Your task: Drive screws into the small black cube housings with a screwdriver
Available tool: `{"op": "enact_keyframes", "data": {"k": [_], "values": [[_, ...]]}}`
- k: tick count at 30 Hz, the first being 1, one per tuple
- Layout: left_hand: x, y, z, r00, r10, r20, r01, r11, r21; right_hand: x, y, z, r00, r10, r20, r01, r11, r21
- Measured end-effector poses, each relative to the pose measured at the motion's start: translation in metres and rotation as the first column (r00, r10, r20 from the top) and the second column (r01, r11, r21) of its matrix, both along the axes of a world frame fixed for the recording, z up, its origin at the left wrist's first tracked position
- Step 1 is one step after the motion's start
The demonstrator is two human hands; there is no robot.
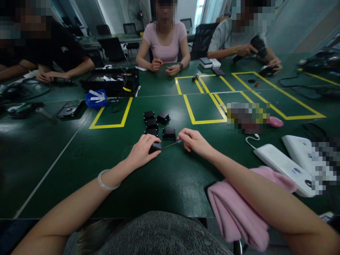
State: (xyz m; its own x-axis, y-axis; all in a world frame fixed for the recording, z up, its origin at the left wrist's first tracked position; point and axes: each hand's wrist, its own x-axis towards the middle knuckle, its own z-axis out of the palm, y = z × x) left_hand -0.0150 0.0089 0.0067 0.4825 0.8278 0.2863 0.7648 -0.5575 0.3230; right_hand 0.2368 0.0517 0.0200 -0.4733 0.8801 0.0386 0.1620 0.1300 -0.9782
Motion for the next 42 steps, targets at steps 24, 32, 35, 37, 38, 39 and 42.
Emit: {"op": "enact_keyframes", "data": {"k": [24,32,35,37,38,39,42], "values": [[0.0009,-0.0005,0.0013,1.000,0.010,-0.008,-0.010,1.000,-0.014,0.0007,0.0013,-0.0014,1.000,0.018,-0.014,-0.018,0.999,-0.030],[0.0005,-0.0005,0.0027,1.000,0.014,0.000,-0.014,0.999,-0.038,-0.0002,-0.0006,0.0010,0.999,0.001,-0.048,-0.003,0.999,-0.042],[0.0003,-0.0002,0.0024,1.000,0.009,0.006,-0.009,0.999,-0.035,-0.0002,0.0002,0.0005,1.000,0.010,-0.017,-0.011,1.000,-0.025],[0.0003,-0.0001,0.0021,1.000,0.010,0.009,-0.010,0.999,-0.033,-0.0002,0.0000,0.0009,1.000,0.009,-0.025,-0.009,1.000,0.000],[0.0003,0.0000,0.0019,1.000,0.012,0.009,-0.011,0.999,-0.032,-0.0002,-0.0002,0.0014,0.999,0.008,-0.033,-0.008,1.000,0.007],[0.0002,0.0000,0.0018,1.000,0.013,0.007,-0.013,0.999,-0.031,-0.0002,-0.0006,0.0019,0.999,0.006,-0.037,-0.005,1.000,0.011],[0.0000,0.0001,0.0017,1.000,0.013,-0.001,-0.013,1.000,-0.028,-0.0001,-0.0015,0.0029,1.000,0.004,-0.031,-0.004,1.000,0.004]]}}
